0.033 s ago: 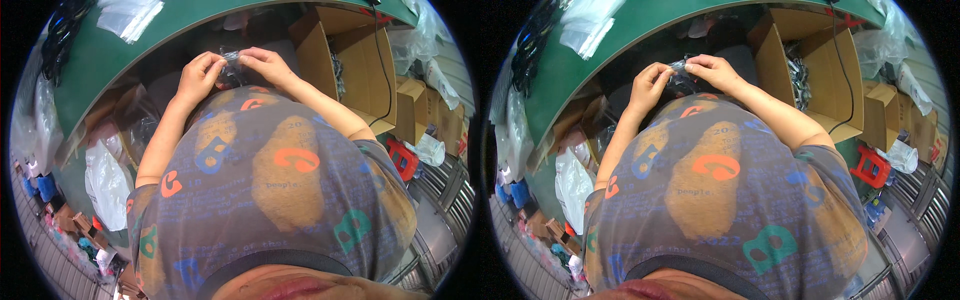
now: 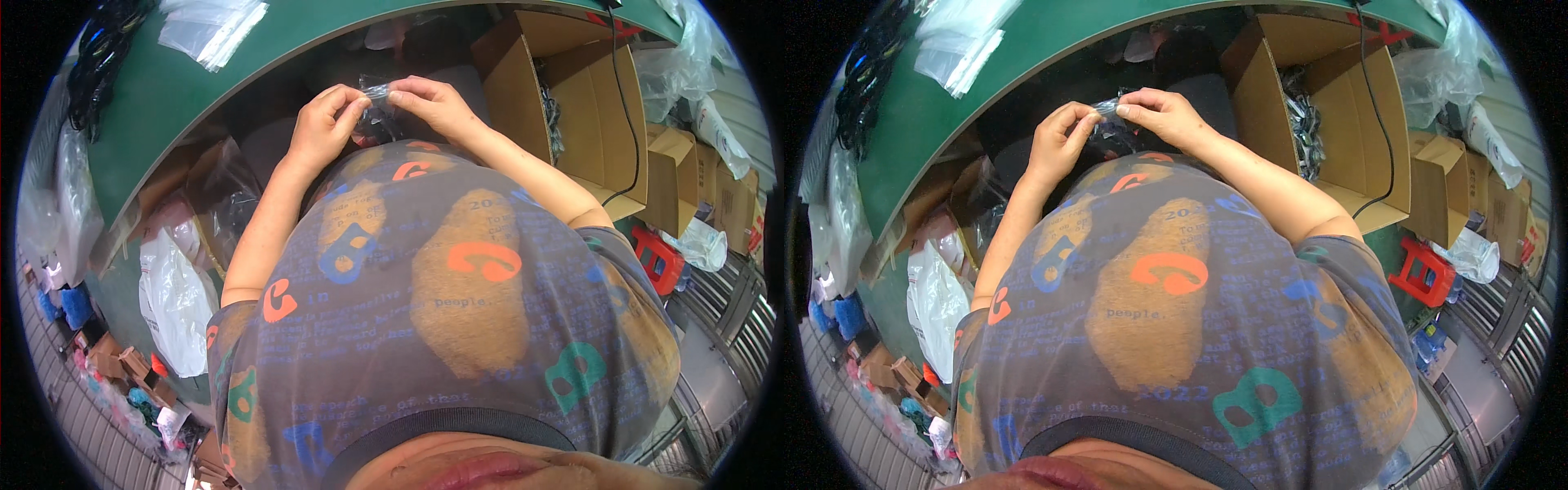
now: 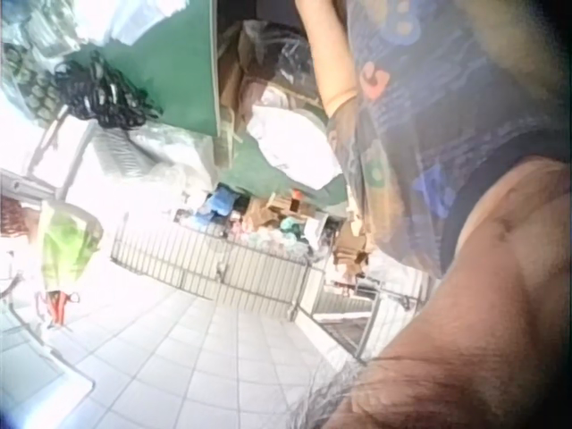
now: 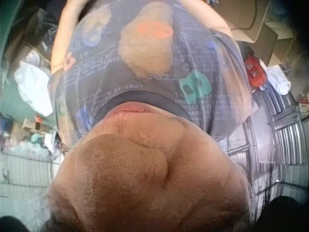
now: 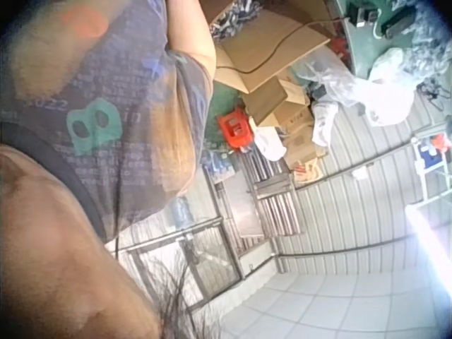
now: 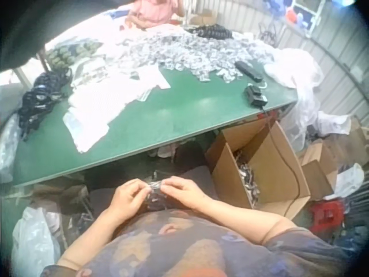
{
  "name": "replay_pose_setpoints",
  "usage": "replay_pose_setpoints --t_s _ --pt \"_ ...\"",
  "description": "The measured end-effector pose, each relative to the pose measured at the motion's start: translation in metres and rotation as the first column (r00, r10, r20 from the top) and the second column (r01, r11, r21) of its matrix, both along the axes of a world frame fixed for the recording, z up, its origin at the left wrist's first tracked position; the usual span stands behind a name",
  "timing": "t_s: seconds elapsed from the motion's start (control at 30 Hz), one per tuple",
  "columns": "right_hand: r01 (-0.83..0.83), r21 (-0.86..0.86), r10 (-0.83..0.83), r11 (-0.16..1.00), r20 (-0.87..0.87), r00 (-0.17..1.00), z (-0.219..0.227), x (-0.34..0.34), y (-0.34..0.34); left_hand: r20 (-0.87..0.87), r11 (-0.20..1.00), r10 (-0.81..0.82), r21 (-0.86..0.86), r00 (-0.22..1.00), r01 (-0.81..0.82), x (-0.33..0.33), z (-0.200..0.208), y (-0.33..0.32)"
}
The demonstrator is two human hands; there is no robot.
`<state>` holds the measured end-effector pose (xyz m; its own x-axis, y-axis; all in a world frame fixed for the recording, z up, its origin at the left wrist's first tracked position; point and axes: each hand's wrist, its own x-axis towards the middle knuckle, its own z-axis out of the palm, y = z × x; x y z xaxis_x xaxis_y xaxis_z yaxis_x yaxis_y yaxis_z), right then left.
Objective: Packaging swimming goggles into plastic bags at a factory workbench.
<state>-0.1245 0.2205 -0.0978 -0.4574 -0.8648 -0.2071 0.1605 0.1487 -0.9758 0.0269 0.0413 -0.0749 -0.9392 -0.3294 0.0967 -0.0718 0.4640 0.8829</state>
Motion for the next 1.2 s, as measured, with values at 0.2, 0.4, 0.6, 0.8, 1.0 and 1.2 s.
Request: replay_pose_setpoints --t_s 0.2,0.4,0.6,0.8,1.0,1.2 --pt "-0.025 0.057 0.026 0.998 -0.016 1.000 0.010 -0.001 -0.005 0.026 0.997 -0.036 -0.070 0.999 0.038 0.001 0.003 -0.006" --pt "-0.067 -0.010 0.067 0.998 -0.019 0.998 0.003 0.000 -0.006 0.034 0.995 -0.074 -0.059 0.997 0.076 0.001 0.004 -0.009" --pt "-0.052 -0.082 0.056 0.995 0.050 0.997 -0.003 0.001 -0.006 0.116 0.984 -0.156 0.103 0.981 0.144 0.004 0.006 -0.010" --pt "-0.050 -0.182 0.063 0.982 0.065 0.996 -0.002 -0.003 -0.003 -0.031 0.858 -0.024 0.513 0.999 0.037 0.011 -0.021 -0.019" --pt "0.020 -0.122 0.006 0.992 0.208 0.978 -0.009 0.004 -0.007 0.098 0.966 -0.157 0.221 0.983 0.132 0.016 -0.010 -0.006" --pt "-0.053 -0.126 0.070 0.991 0.135 0.988 0.006 0.002 -0.016 0.048 0.936 -0.027 0.353 0.998 0.008 0.015 -0.018 -0.015"
